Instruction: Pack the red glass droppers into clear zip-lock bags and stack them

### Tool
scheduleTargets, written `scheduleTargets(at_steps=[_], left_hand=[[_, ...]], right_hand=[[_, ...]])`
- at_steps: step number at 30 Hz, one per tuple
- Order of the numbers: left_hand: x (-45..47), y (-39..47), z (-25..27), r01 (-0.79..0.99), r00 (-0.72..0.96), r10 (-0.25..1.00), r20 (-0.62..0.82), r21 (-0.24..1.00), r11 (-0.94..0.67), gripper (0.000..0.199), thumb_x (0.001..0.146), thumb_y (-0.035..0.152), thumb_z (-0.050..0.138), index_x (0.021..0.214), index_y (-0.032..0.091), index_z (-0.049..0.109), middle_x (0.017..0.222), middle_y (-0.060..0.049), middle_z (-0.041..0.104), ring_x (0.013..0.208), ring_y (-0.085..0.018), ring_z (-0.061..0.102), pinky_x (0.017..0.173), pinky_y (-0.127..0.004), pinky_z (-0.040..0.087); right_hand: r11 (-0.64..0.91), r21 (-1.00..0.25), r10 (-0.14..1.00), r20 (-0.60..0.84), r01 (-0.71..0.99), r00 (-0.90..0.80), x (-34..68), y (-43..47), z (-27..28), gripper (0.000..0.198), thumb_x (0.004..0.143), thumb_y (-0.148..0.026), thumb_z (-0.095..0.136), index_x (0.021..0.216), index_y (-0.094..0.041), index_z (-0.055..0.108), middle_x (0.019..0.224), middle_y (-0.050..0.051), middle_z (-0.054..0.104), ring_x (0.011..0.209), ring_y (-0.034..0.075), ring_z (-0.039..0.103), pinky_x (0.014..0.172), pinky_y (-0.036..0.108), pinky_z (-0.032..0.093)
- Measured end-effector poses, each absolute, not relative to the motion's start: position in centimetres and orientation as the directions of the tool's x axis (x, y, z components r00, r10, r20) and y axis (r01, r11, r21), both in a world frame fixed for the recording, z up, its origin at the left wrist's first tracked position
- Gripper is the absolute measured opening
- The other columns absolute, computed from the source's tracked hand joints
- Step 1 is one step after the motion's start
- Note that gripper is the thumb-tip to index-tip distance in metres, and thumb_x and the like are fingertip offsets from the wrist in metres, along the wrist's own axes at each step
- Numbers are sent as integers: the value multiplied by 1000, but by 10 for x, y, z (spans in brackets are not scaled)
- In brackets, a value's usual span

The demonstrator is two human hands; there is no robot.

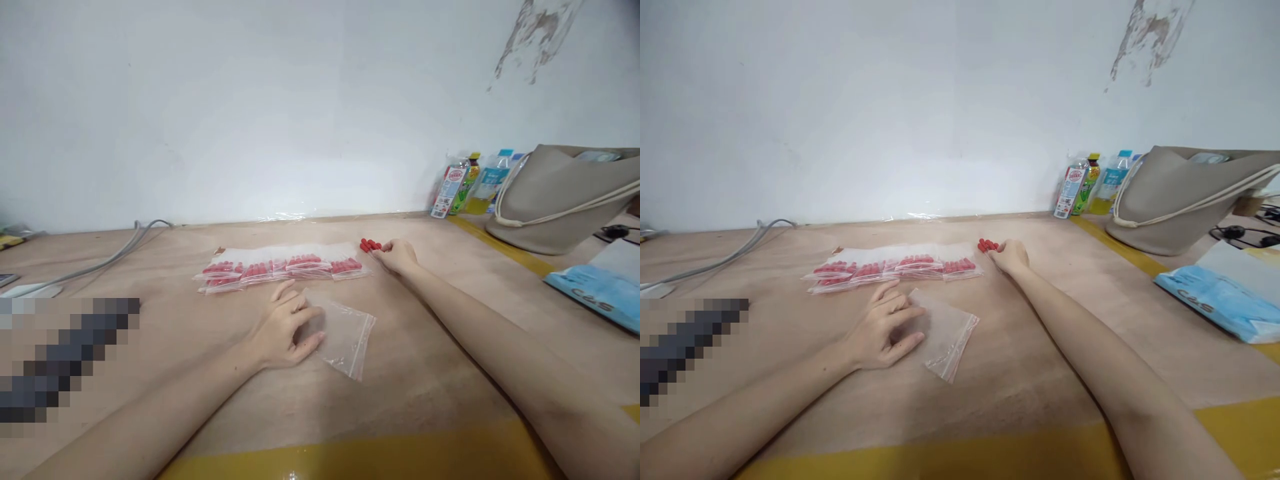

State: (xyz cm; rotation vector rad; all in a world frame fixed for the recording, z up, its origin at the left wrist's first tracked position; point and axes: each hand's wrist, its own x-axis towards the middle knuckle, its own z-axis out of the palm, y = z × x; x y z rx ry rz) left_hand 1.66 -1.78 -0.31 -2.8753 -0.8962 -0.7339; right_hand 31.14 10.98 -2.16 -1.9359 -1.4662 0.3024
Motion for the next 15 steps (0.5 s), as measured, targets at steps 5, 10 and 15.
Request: scheduleTargets(at_steps=[5,10,15], left_hand=[[15,-14,0,342,893,392,220,231,-911,49,83,34,50,130,24,42,139,-7,37,125,-25,37,102,-43,33],[14,-14,-3,458,850,502,162,243,-855,44,88,38,45,131,26,42,140,-5,36,127,-24,34,104,-43,30],[17,-17,-6,627,739,653,165,186,-756,40,92,27,35,131,26,41,140,-5,37,128,-23,34,105,-46,28]], right_hand=[[-143,-692,914,181,707,363,307,111,-24,26,63,-41,61,54,-17,61,54,6,58,60,19,58,51,25,36],[-75,-790,905,202,608,375,305,104,-17,29,73,-40,50,63,-15,61,59,5,61,57,16,57,49,24,36],[224,-939,926,289,261,245,289,62,-11,31,72,-43,53,88,-15,51,66,0,57,52,9,51,47,20,38]])
